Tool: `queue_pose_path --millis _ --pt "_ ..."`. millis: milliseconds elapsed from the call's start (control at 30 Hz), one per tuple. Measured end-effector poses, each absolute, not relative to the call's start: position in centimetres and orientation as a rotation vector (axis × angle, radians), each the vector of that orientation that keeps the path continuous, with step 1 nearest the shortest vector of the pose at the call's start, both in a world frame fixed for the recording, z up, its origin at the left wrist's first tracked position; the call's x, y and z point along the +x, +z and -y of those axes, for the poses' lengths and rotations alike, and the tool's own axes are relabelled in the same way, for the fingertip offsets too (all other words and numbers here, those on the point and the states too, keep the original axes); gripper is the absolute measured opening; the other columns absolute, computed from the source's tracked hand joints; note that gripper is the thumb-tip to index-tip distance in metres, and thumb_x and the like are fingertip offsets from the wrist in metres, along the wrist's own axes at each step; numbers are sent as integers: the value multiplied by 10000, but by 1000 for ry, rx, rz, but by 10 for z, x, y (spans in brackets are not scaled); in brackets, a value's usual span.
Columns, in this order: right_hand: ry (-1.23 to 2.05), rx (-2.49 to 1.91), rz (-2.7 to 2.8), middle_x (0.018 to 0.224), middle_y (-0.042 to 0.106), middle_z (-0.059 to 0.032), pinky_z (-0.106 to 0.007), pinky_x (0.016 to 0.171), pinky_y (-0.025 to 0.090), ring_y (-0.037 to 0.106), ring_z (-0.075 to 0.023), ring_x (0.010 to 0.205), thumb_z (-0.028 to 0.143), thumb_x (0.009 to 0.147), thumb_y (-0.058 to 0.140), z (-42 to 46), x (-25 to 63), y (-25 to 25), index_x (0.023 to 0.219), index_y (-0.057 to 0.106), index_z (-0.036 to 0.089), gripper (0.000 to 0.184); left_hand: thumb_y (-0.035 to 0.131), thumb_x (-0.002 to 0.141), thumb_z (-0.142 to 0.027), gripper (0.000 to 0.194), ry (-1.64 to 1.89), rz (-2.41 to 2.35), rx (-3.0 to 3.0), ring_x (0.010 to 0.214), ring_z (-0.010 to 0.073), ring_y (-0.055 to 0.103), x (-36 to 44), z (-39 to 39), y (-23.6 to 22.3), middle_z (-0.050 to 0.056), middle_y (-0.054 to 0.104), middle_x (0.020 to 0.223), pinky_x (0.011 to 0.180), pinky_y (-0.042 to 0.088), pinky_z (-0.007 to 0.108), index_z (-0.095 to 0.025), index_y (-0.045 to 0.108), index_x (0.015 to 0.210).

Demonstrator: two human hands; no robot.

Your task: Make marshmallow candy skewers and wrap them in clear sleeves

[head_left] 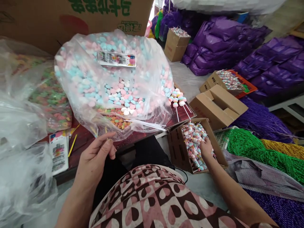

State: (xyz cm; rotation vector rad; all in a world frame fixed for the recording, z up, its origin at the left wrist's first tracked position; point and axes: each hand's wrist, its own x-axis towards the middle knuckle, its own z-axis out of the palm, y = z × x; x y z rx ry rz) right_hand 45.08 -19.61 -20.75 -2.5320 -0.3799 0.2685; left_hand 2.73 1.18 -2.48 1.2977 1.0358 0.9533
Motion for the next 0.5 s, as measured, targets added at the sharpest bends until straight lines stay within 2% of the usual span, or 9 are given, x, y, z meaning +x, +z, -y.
queue_pose_path --millis 167,267,367,500 --pt "459 -2502 408 1249 613 -97 -439 881 552 632 -223 1054 348 942 602 184 446 -241 1244 589 169 351 590 884 -334 255 830 -1182 1644 576 104 517 39 -8 -37 -49 544 599 616 436 229 -213 697 1082" --pt "538 -2493 412 1244 615 -95 -431 870 556 635 -220 1043 349 942 603 178 443 -255 1241 591 169 349 571 883 -327 287 831 -1248 1917 626 128 591 48 -13 -42 -26 617 650 675 471 236 -215 699 1114" --pt "544 -2530 376 1248 614 -95 -430 868 556 635 -222 1044 351 940 605 175 452 -261 1244 590 168 355 552 894 -330 302 850 -1271 2120 729 164 673 55 -23 -50 18 720 795 754 506 263 -226 692 1140" --pt "493 -2622 342 1258 608 -98 -441 881 551 630 -226 1059 352 941 603 168 478 -262 1253 584 171 361 528 910 -320 285 867 -1272 2290 832 200 717 63 -36 -62 76 764 965 809 525 299 -201 698 1107"
